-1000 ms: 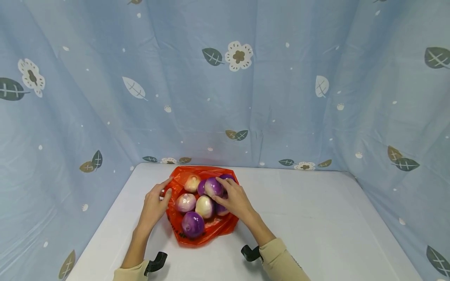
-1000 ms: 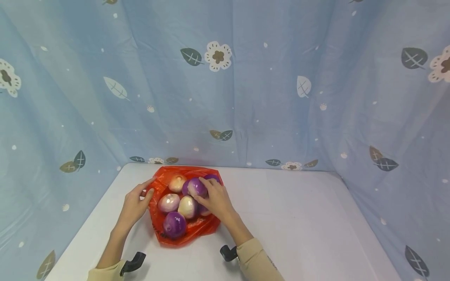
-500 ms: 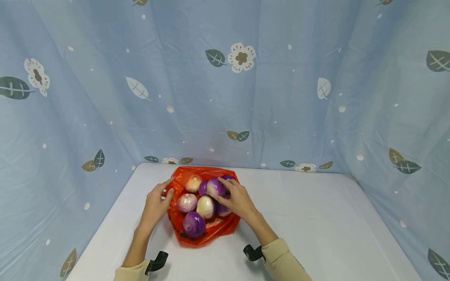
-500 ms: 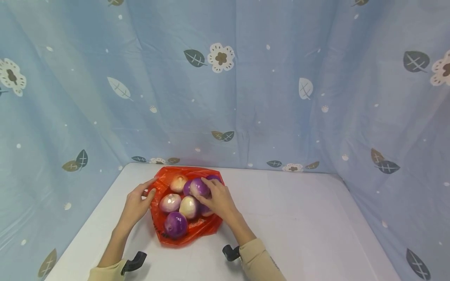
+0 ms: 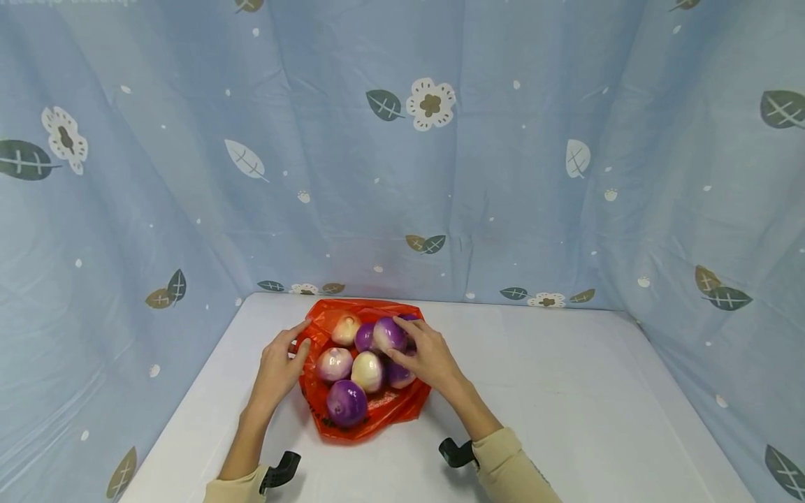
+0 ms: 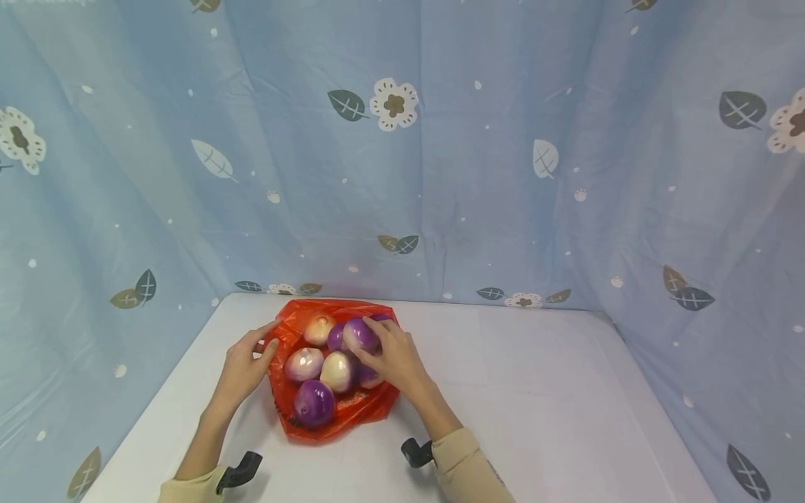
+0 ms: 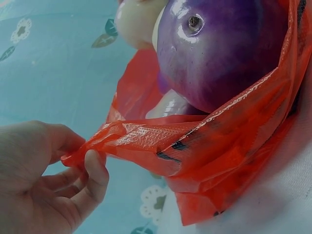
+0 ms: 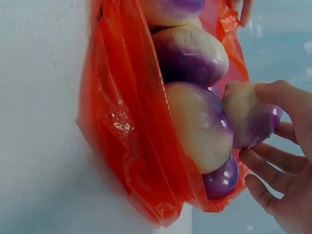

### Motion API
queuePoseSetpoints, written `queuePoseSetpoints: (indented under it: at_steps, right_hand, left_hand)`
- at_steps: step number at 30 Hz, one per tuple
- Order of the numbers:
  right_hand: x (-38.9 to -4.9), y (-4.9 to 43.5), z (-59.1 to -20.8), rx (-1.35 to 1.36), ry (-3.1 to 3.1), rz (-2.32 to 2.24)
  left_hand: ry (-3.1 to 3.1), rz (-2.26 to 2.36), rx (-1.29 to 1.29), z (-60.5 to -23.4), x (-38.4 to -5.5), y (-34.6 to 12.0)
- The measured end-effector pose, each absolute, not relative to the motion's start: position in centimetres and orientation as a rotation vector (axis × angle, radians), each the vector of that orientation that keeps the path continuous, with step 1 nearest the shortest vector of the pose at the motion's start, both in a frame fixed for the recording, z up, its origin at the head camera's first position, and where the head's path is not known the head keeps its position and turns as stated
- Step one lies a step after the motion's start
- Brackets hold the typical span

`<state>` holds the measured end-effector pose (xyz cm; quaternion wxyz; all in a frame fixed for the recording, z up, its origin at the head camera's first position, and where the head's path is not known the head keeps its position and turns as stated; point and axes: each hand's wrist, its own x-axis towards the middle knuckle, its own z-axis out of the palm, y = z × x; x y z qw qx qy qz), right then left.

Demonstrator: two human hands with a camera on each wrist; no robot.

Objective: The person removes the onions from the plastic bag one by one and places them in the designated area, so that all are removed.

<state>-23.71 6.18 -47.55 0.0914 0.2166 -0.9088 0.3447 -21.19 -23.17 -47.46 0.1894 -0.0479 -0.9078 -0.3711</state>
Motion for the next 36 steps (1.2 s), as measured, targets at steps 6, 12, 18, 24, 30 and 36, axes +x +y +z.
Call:
queuePoseSetpoints:
  at_steps: [6, 12, 18, 24, 30, 36]
  right_hand:
    - [-23.5, 6.6, -47.1, 0.605, -2.72, 1.016]
    - [-23.5, 7.2, -46.8, 0.581, -2.704, 1.013]
    - [-23.6, 8.0, -46.5, 0.579, -2.681, 0.997]
    - [-23.7, 9.0, -46.1, 0.59, -2.646, 1.019]
    - [-23.9, 10.1, -45.9, 0.62, -2.61, 1.022]
    - [-24.1, 11.1, -45.8, 0.622, -2.593, 0.991]
  left_hand:
    - [-2.572, -1.043, -0.12, -47.6, -21.2, -23.2]
    - [-2.568, -1.042, -0.122, -47.6, -21.2, -23.2]
    - [-2.569, -1.041, -0.129, -47.7, -21.2, -23.2]
    - [-2.568, -1.034, -0.129, -47.6, -21.2, -23.2]
    - [-2.567, -1.038, -0.13, -47.6, -21.3, -23.2]
    - [-2.569, -1.029, -0.13, -47.7, -21.5, -23.3]
